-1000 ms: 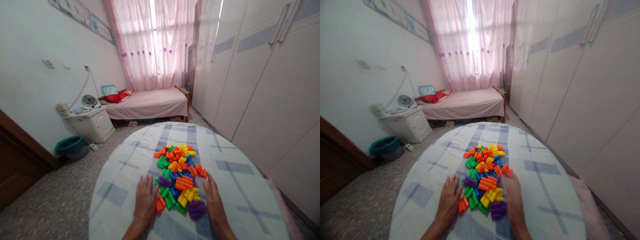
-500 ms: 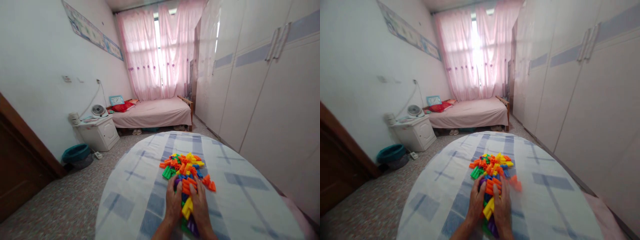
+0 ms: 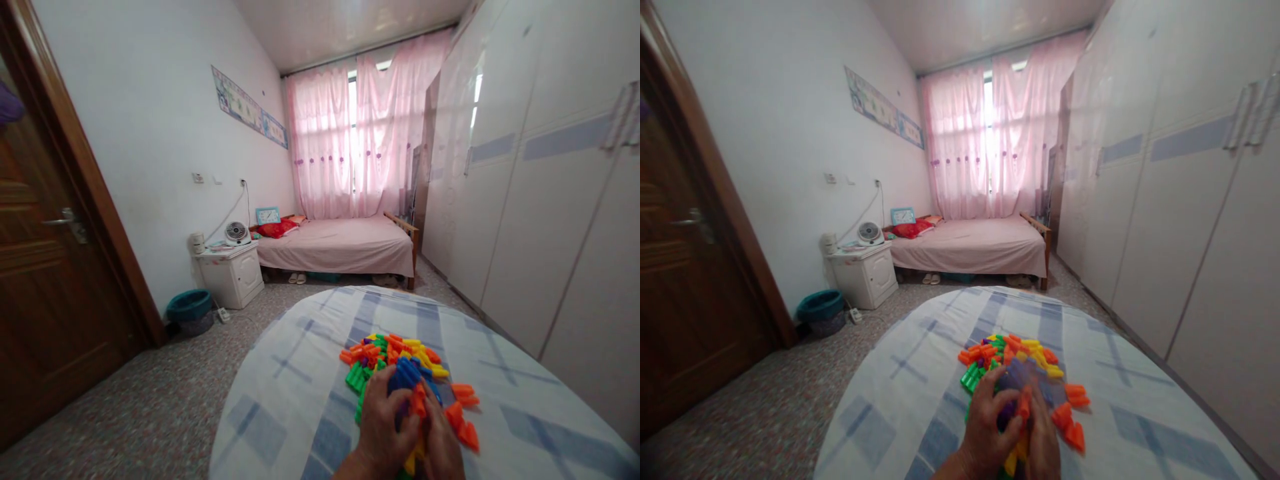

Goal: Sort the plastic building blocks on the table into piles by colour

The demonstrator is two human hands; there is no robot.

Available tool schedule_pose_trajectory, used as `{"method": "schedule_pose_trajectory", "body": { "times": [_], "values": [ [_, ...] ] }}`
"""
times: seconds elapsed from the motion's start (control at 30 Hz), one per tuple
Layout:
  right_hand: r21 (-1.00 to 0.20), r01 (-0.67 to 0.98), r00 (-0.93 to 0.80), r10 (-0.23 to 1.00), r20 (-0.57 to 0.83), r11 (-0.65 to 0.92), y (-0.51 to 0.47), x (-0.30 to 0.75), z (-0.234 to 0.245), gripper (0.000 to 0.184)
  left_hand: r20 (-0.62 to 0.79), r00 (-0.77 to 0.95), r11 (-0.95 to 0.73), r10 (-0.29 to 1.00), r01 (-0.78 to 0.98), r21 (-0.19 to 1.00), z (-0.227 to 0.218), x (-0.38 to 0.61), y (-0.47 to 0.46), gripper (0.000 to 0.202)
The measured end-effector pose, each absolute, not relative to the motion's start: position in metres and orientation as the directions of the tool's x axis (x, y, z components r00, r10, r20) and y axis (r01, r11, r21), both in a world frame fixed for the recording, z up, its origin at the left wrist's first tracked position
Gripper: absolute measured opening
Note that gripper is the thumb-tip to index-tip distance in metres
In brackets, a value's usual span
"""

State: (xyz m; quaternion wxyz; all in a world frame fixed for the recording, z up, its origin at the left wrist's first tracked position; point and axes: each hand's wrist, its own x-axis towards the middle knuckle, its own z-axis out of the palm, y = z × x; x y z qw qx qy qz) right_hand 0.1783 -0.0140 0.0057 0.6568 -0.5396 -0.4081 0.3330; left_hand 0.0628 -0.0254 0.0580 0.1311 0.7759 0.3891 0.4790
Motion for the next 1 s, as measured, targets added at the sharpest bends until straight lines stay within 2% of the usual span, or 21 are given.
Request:
{"method": "schedule_pose_trajectory", "body": {
  "times": [0.1,0.2,0.33,0.4,0.47,0.53,0.6,0.7,0.83,0.9,1.0],
  "values": [
    [-0.968,0.183,0.463,0.853,0.240,0.173,-0.011,0.192,0.007,0.057,0.652,0.347,-0.727,0.674,0.469,0.502,0.057,0.058,-0.027,0.034],
    [-0.957,0.252,0.426,0.871,0.244,0.145,-0.016,0.211,0.012,0.048,0.657,0.377,-0.749,0.652,0.452,0.484,0.053,0.047,-0.022,0.036],
    [-0.923,0.384,0.527,0.812,0.250,0.035,-0.024,0.250,0.014,0.051,0.662,0.143,-0.626,0.736,0.516,0.585,0.042,0.019,0.002,0.032],
    [-0.892,0.450,0.594,0.757,0.272,-0.032,-0.022,0.270,0.009,0.058,0.621,0.015,-0.508,0.784,0.589,0.628,0.035,0.003,0.021,0.033],
    [-0.871,0.484,0.631,0.724,0.278,-0.088,-0.016,0.283,0.002,0.067,0.557,-0.054,-0.372,0.829,0.692,0.619,0.027,-0.011,0.040,0.034],
    [-0.870,0.479,0.635,0.729,0.255,-0.113,-0.008,0.287,-0.002,0.076,0.477,-0.059,-0.255,0.877,0.786,0.564,0.019,-0.020,0.057,0.036],
    [-0.894,0.444,0.593,0.769,0.240,-0.063,0.001,0.282,-0.003,0.079,0.390,-0.003,-0.210,0.921,0.839,0.502,0.012,-0.022,0.069,0.038],
    [-0.918,0.396,0.521,0.828,0.207,-0.020,0.012,0.263,-0.003,0.069,0.301,0.076,-0.224,0.951,0.840,0.494,0.009,-0.014,0.080,0.041],
    [-0.918,0.396,0.467,0.856,0.220,0.020,0.017,0.235,-0.001,0.070,0.348,0.167,-0.356,0.923,0.714,0.603,0.012,0.001,0.086,0.043],
    [-0.932,0.359,0.449,0.866,0.220,0.051,0.017,0.224,0.003,0.071,0.376,0.133,-0.369,0.917,0.641,0.673,0.013,0.007,0.088,0.043],
    [-0.970,0.238,0.432,0.890,0.144,0.041,0.017,0.213,0.010,0.073,0.377,0.031,-0.340,0.926,0.508,0.792,0.011,0.015,0.089,0.041]
  ]
}}
